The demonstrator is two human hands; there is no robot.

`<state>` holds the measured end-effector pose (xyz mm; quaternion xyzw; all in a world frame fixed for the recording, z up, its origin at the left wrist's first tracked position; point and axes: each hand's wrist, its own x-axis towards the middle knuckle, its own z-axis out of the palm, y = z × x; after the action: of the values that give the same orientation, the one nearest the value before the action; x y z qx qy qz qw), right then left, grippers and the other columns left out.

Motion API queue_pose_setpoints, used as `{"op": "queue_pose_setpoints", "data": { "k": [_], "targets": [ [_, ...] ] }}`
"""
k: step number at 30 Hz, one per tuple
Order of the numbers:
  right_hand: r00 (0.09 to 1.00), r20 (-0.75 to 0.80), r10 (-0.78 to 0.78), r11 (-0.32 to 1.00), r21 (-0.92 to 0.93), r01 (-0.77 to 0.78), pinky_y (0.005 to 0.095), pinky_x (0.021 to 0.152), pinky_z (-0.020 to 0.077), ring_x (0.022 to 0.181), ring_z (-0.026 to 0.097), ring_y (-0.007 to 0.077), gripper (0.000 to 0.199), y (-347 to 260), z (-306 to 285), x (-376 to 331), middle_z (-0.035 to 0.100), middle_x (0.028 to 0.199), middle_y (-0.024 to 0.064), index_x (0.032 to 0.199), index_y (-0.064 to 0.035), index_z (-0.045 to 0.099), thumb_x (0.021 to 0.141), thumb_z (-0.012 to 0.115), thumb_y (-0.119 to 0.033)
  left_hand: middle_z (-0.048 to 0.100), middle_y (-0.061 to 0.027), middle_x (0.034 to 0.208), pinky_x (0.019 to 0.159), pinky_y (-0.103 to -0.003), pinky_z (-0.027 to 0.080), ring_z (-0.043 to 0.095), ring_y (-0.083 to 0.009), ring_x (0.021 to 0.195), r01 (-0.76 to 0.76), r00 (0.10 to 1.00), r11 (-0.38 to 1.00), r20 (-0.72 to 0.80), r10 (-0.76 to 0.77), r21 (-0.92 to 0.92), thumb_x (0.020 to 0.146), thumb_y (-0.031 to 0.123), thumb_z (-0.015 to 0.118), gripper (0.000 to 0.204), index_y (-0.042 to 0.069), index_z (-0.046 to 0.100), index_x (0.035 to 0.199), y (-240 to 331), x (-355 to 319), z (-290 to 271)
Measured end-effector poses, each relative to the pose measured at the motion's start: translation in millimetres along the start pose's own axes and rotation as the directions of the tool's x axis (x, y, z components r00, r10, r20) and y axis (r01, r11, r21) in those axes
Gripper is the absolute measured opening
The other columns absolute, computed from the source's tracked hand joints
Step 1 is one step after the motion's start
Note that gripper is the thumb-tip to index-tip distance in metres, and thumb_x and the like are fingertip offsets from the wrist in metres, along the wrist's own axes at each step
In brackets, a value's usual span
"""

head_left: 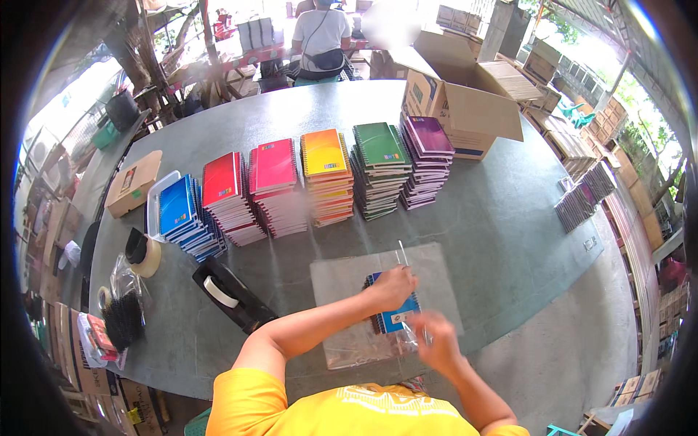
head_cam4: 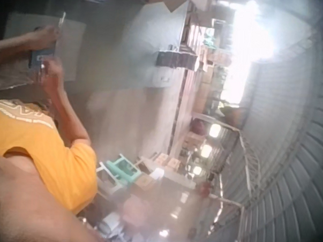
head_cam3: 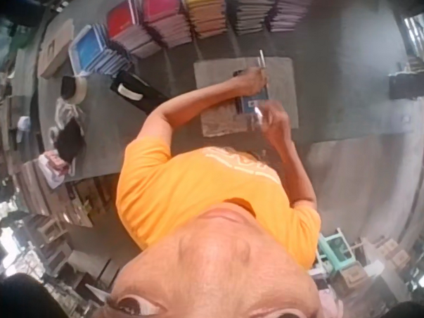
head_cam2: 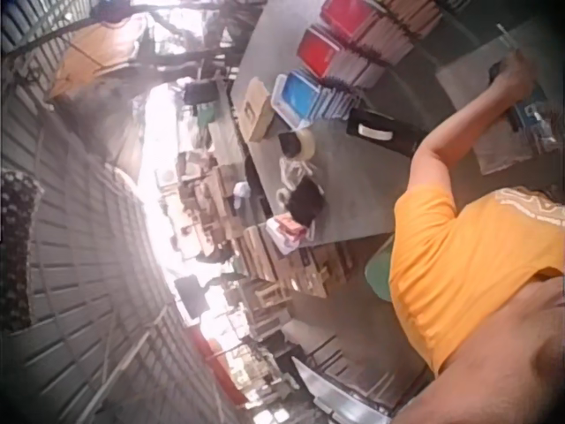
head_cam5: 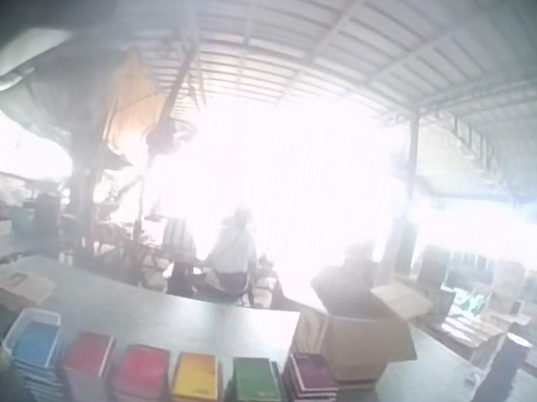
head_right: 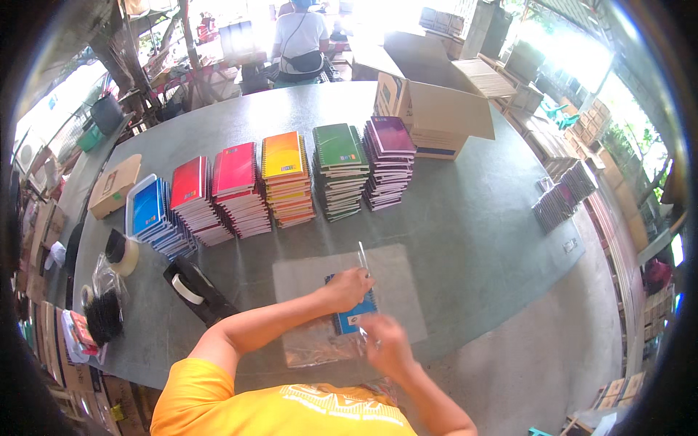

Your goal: The person selects colored notebooks from stacks on a table, places them into a clear plastic bag, and seals the bag with tape from a dispenser.

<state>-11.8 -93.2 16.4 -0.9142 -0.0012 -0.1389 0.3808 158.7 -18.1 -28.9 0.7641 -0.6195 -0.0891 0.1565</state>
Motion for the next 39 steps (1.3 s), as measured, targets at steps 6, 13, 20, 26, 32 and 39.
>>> {"op": "queue_pose_setpoints", "data": {
  "k": [6,13,20,26,32,39],
  "targets": [
    [0.978,0.164,0.127,0.971,-0.221,-0.089,0.0416,0.087,0.0442,0.102,0.054,0.0334,0.043,42.2,21.4,23.4,0.057,0.109,0.0145,0.118,-0.0068,0.054,0.076,0.064,-0.008,0.060,-0.0144,0.099,0.083,-0.038,0.048,0.057,-0.0316,0.098,0.020,0.997,0.925,0.074,0.009,-0.379,0.065,0.013,0.071,0.041,0.007,0.062,0.104,-52.8,9.0,-6.6],
    [0.907,0.327,0.266,0.899,-0.423,-0.111,0.0386,0.091,0.0420,0.106,0.049,0.0330,0.049,27.9,12.1,36.2,0.050,0.116,0.0136,0.121,-0.0050,0.053,0.075,0.068,-0.014,0.062,-0.0159,0.096,0.083,-0.040,0.047,0.059,-0.0314,0.094,0.040,0.982,0.986,-0.176,-0.069,-0.163,0.062,0.025,0.076,0.050,0.009,0.063,0.108,-109.4,55.3,37.3],
    [0.929,0.345,0.133,0.901,-0.433,0.032,0.0398,0.095,0.0401,0.120,0.044,0.0295,0.053,39.2,21.6,37.1,0.044,0.131,0.0124,0.122,-0.0044,0.051,0.073,0.070,-0.016,0.064,-0.0150,0.085,0.073,-0.040,0.049,0.062,-0.0307,0.083,0.135,0.985,0.925,-0.053,-0.163,-0.354,0.065,0.028,0.076,0.033,0.005,0.061,0.083,-132.9,40.9,48.1],
    [0.909,0.395,0.134,0.889,-0.453,0.065,0.0420,0.096,0.0391,0.122,0.043,0.0281,0.058,37.2,18.1,40.3,0.043,0.135,0.0109,0.126,-0.0057,0.046,0.078,0.065,-0.031,0.066,-0.0109,0.084,0.068,-0.039,0.049,0.063,-0.0273,0.081,0.156,0.984,0.951,0.128,-0.125,-0.269,0.062,0.026,0.076,0.033,0.006,0.062,0.084,-152.6,6.6,32.8],
    [0.920,0.383,0.080,0.922,-0.379,0.078,0.0432,0.096,0.0378,0.125,0.039,0.0260,0.064,33.8,20.0,44.4,0.043,0.134,0.0085,0.129,-0.0058,0.044,0.075,0.068,-0.030,0.066,-0.0072,0.080,0.067,-0.039,0.048,0.063,-0.0270,0.076,0.458,0.879,0.884,0.197,-0.434,-0.095,0.060,0.027,0.078,0.032,0.010,0.062,0.082,-153.0,-75.4,-3.2],
    [0.885,0.464,-0.022,0.889,-0.396,0.230,0.0453,0.103,0.0311,0.131,0.033,0.0308,0.065,57.3,19.7,44.0,0.040,0.136,0.0131,0.130,-0.0041,0.043,0.078,0.064,-0.037,0.066,-0.0071,0.081,0.063,-0.032,0.049,0.063,-0.0171,0.076,0.602,0.589,0.380,0.069,-0.805,-0.703,0.071,0.019,0.074,0.026,0.003,0.060,0.086,-44.5,-107.9,0.6]
  ]
}}
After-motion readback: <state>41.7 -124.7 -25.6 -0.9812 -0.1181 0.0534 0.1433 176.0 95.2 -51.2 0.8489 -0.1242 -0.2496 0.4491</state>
